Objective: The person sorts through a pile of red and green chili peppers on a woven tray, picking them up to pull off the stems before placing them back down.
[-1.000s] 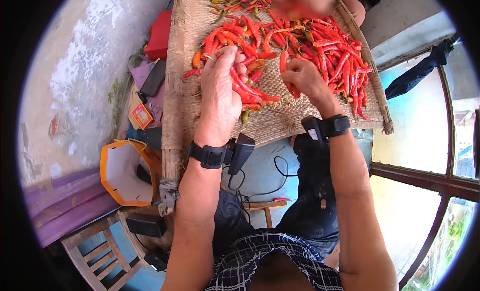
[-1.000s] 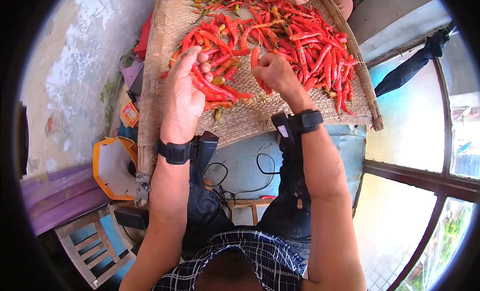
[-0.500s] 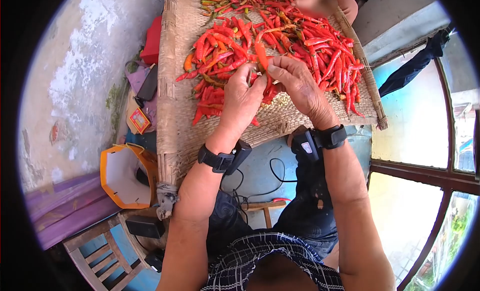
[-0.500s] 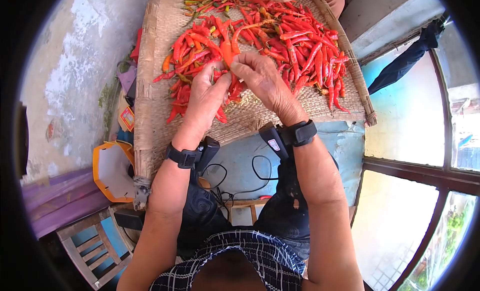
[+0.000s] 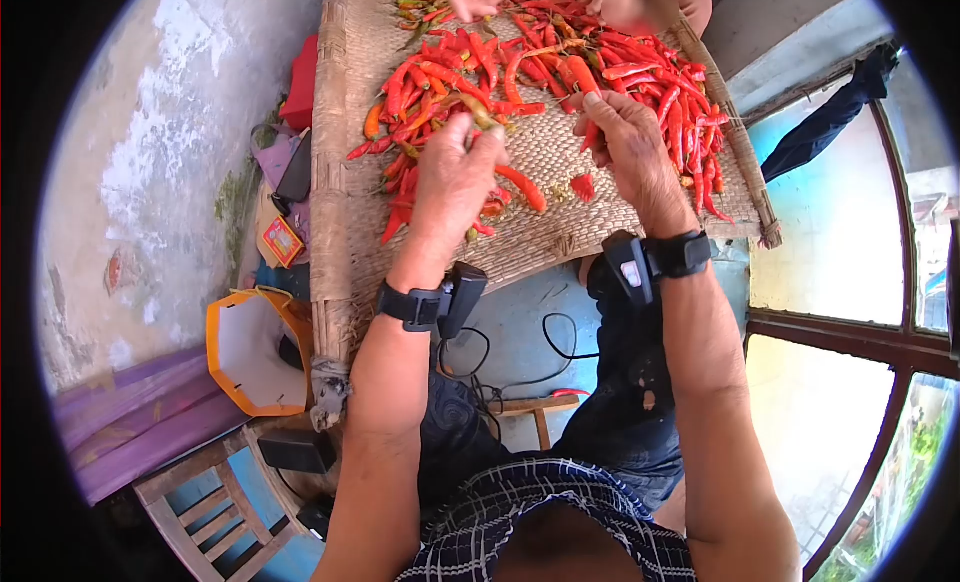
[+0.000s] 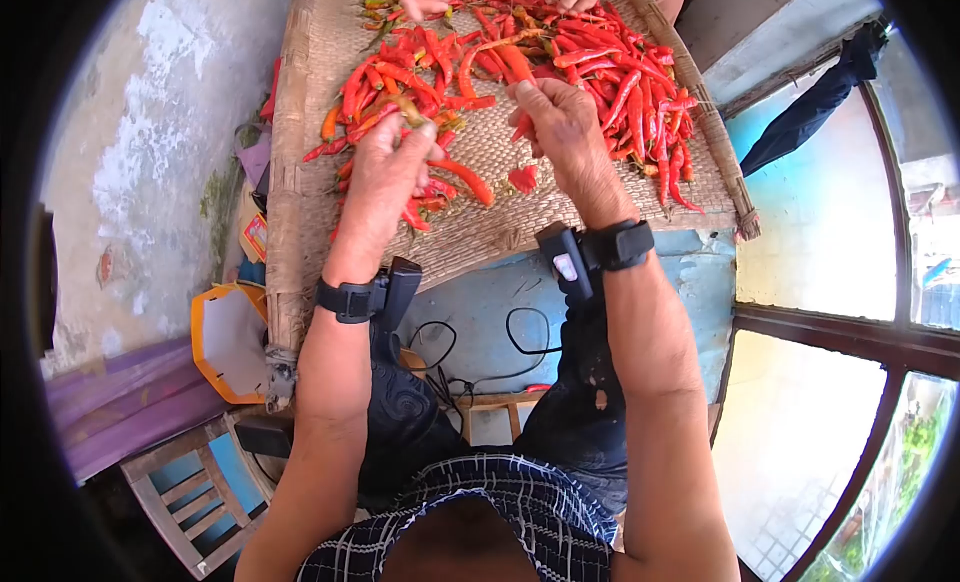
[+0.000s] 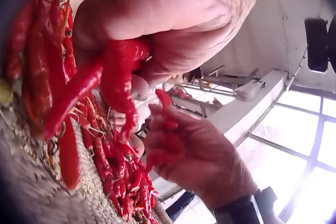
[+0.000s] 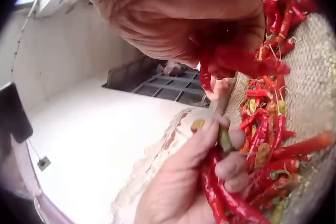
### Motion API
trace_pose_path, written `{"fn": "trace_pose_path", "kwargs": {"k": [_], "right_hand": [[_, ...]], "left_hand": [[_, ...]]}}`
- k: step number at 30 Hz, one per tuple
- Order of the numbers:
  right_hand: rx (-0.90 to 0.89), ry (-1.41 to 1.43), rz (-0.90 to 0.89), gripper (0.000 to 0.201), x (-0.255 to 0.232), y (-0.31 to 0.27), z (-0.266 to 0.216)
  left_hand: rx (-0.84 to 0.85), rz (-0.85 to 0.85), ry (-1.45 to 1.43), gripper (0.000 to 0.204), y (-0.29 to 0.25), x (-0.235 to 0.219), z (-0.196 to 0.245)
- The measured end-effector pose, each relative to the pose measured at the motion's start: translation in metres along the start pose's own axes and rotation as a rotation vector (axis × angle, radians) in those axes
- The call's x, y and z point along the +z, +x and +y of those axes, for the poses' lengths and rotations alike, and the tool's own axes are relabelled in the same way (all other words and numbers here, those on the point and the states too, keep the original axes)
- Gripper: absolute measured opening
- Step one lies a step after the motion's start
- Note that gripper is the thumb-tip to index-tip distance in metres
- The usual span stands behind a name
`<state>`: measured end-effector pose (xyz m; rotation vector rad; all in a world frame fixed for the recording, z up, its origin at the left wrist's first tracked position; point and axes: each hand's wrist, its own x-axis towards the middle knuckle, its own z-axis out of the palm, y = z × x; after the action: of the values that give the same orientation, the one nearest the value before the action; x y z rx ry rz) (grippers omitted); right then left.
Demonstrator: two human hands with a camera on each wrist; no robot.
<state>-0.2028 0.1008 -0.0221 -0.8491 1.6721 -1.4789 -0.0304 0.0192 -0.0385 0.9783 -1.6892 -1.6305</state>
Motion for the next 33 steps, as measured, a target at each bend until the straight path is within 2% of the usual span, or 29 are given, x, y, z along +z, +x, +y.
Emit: {"fn": "trace_pose_path", "kwargs": {"k": [1,3,4,5,7,8,9,11,12,14,17,18,19,20,21,23,24,25,27,28,29,33], "right_hand": [[-0.001,0.002,0.002,0.026,-0.006,0.008,0.006],[-0.071,0.263,0.029,0.027,-0.016,0.027,0.018],[-0.101,0.444,0.098,0.031,-0.019,0.033,0.02],[-0.1,0.445,0.098,0.031,-0.021,0.038,0.022],[0.092,0.714,0.217,0.033,-0.027,0.043,0.027],[0.075,0.545,0.038,0.037,-0.03,0.04,0.034],[0.076,0.545,0.04,0.037,-0.023,0.032,0.031],[0.021,0.091,-0.158,0.035,0.006,0.01,0.017],[0.023,0.095,-0.158,0.035,0.015,0.005,0.014],[-0.049,-0.036,-0.35,0.03,0.025,-0.003,0.011],[-0.073,-0.167,-0.411,0.023,0.021,0.0,0.011],[-0.162,-0.144,-0.378,0.022,0.021,0.0,0.01],[-0.164,-0.143,-0.379,0.022,0.015,0.005,0.014],[-0.146,-0.005,-0.264,0.021,0.002,0.014,0.021],[-0.126,0.131,-0.149,0.021,-0.009,0.021,0.024],[-0.045,0.576,0.132,0.02,-0.023,0.029,0.015],[-0.038,0.515,0.136,0.027,-0.031,0.026,0.014],[-0.037,0.514,0.134,0.027,-0.036,0.024,0.02],[-0.273,-0.559,-0.141,0.034,-0.034,0.019,0.03],[-0.102,-0.827,-0.362,0.041,-0.036,0.014,0.027],[-0.188,-0.903,-0.392,0.038,-0.031,0.006,0.031],[-0.229,-0.954,-0.464,0.027,-0.023,0.004,0.043]], "left_hand": [[0.001,-0.002,0.002,0.02,0.001,-0.003,0.003],[0.016,0.034,-0.002,0.02,0.001,-0.009,0.008],[0.001,0.035,-0.006,0.021,0.002,-0.01,0.008],[0.0,0.036,-0.005,0.021,0.001,-0.011,0.009],[0.043,-0.018,0.014,0.02,0.0,-0.011,0.008],[0.042,-0.022,0.013,0.02,0.001,-0.01,0.006],[0.089,-0.07,0.031,0.021,0.002,-0.009,0.003],[0.134,-0.117,0.054,0.021,0.002,-0.009,-0.003],[0.129,-0.177,0.227,0.022,0.001,-0.009,-0.003],[0.101,-0.277,0.503,0.025,-0.004,-0.01,0.003],[0.009,-0.363,0.619,0.024,-0.008,-0.009,0.017],[0.01,-0.362,0.62,0.024,-0.008,-0.008,0.011],[0.071,-0.267,0.426,0.024,-0.007,-0.007,0.0],[0.131,-0.17,0.231,0.023,-0.006,-0.007,-0.008],[0.131,-0.168,0.229,0.023,-0.006,-0.009,-0.003],[-0.004,-0.03,-0.061,0.023,-0.007,-0.012,0.01],[0.012,0.007,-0.193,0.022,-0.004,-0.012,0.009],[0.012,0.01,-0.194,0.022,-0.002,-0.013,0.008],[0.033,0.087,-0.426,0.02,0.001,-0.017,0.007],[0.039,0.105,-0.474,0.018,0.002,-0.019,0.006],[0.038,0.108,-0.47,0.018,0.003,-0.02,0.006],[0.081,0.177,-0.558,0.015,0.005,-0.019,0.009]]}}
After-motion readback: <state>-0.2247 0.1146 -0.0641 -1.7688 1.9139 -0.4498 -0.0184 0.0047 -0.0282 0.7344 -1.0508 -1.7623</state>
